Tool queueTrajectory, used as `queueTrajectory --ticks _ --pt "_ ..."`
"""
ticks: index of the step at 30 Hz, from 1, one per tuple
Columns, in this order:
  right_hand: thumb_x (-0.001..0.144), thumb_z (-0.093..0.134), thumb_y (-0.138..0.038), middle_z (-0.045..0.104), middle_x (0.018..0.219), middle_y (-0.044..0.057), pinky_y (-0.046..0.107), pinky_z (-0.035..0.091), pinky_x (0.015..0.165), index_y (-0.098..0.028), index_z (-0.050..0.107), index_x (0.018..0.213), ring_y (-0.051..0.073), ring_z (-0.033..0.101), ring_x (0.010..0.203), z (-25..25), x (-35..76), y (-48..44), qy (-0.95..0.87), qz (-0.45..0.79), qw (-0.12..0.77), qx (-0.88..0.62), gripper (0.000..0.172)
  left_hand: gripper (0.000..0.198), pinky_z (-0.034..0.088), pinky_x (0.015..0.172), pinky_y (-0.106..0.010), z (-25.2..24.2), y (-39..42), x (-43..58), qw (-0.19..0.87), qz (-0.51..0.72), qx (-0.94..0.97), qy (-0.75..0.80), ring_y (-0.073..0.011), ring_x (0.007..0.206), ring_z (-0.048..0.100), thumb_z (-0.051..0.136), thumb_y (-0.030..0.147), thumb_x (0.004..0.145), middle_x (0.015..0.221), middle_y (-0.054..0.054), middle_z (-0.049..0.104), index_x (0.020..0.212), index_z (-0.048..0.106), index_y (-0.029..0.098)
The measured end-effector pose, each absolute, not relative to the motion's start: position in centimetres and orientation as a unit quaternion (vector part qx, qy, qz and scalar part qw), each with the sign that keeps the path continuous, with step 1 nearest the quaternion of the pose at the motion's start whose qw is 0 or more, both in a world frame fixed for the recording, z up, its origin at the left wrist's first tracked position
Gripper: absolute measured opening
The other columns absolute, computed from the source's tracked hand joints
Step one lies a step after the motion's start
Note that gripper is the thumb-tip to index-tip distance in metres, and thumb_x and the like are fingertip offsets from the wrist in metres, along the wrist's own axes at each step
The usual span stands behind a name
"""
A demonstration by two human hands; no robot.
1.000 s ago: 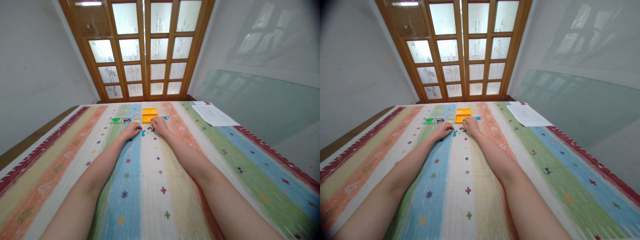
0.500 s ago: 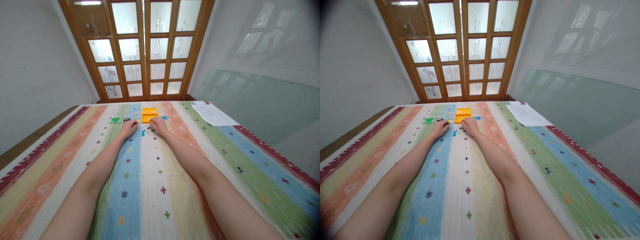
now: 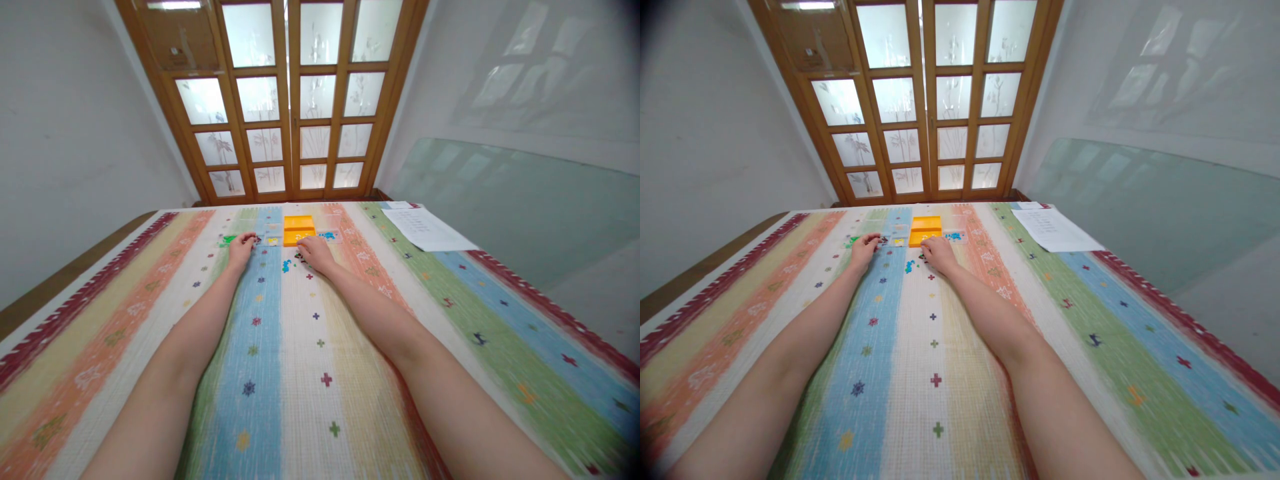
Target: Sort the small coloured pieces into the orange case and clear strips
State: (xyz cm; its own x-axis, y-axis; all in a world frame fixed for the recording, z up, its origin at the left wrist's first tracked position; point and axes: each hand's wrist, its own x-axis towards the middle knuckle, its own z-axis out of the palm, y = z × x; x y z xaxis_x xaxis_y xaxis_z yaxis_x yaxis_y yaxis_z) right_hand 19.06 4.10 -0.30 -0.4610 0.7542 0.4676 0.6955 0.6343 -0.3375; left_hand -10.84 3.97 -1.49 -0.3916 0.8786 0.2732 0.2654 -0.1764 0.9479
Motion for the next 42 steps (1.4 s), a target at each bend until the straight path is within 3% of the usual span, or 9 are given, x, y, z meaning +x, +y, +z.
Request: queueTrajectory --ticks 5,9,16,24,32,36,42 --pt "0.106 0.058 -0.025 0.079 0.114 0.009 0.038 0.039 0.104 -0.021 0.08 0.111 0.025 0.066 0.112 -0.1 19.1 3.8 -0.862 0.028 0.307 -0.402 0.023 0.057 0.054 0.067 -0.024 -1.9 4.2 -11.3 0.272 0.618 0.459 0.578 -0.0103 0.065 0.065 0.06 0.02 0.091 0.124 -0.013 0.078 0.147 0.061 0.014" --pt "0.104 0.061 -0.027 0.078 0.108 0.009 0.04 0.038 0.104 -0.021 0.081 0.106 0.026 0.063 0.109 0.2 19.0 3.5 -0.879 0.016 0.291 -0.378 0.021 0.059 0.055 0.068 -0.025 -2.1 4.3 -11.2 0.258 0.611 0.478 0.576 -0.0101 0.065 0.066 0.059 0.019 0.092 0.129 -0.013 0.076 0.151 0.058 0.015" --pt "0.101 0.067 -0.033 0.076 0.109 0.01 0.04 0.037 0.104 -0.022 0.081 0.108 0.027 0.059 0.112 0.2 17.8 2.7 -0.901 0.014 0.262 -0.347 0.019 0.041 0.059 0.084 -0.034 -1.7 3.5 -10.5 0.174 0.522 0.587 0.594 -0.0184 0.078 0.07 0.06 0.022 0.094 0.114 -0.011 0.079 0.132 0.072 0.016" --pt "0.1 0.067 -0.028 0.074 0.107 0.011 0.039 0.039 0.101 -0.022 0.082 0.108 0.028 0.058 0.112 0.8 16.6 1.0 -0.903 0.014 0.206 -0.377 0.018 0.032 0.054 0.098 -0.037 -0.3 1.3 -8.4 0.104 0.358 0.759 0.534 -0.0236 0.096 0.071 0.057 0.024 0.096 0.107 -0.007 0.08 0.116 0.081 0.022" --pt "0.097 0.068 -0.023 0.073 0.103 0.01 0.039 0.041 0.099 -0.022 0.082 0.1 0.028 0.059 0.109 1.0 16.8 1.5 -0.888 0.03 0.233 -0.396 0.014 0.017 0.047 0.072 -0.032 0.8 0.2 -6.9 0.192 0.302 0.811 0.464 -0.0206 0.071 0.062 0.064 0.029 0.084 0.078 -0.003 0.073 0.084 0.08 0.023" --pt "0.097 0.068 -0.026 0.073 0.106 0.01 0.039 0.041 0.1 -0.022 0.082 0.104 0.028 0.059 0.11 1.2 17.2 1.7 -0.886 0.039 0.241 -0.395 0.015 0.018 0.043 0.067 -0.029 1.3 -0.4 -6.3 0.261 0.238 0.825 0.441 -0.0182 0.068 0.059 0.065 0.034 0.083 0.073 -0.001 0.07 0.079 0.076 0.02" --pt "0.097 0.07 -0.027 0.073 0.109 0.01 0.039 0.041 0.1 -0.023 0.083 0.105 0.028 0.059 0.112 0.8 17.0 1.6 -0.908 0.05 0.214 -0.356 0.016 0.022 0.037 0.062 -0.029 2.1 -0.9 -5.8 0.234 0.187 0.849 0.435 -0.0168 0.062 0.053 0.071 0.042 0.082 0.066 0.001 0.063 0.077 0.07 0.021"
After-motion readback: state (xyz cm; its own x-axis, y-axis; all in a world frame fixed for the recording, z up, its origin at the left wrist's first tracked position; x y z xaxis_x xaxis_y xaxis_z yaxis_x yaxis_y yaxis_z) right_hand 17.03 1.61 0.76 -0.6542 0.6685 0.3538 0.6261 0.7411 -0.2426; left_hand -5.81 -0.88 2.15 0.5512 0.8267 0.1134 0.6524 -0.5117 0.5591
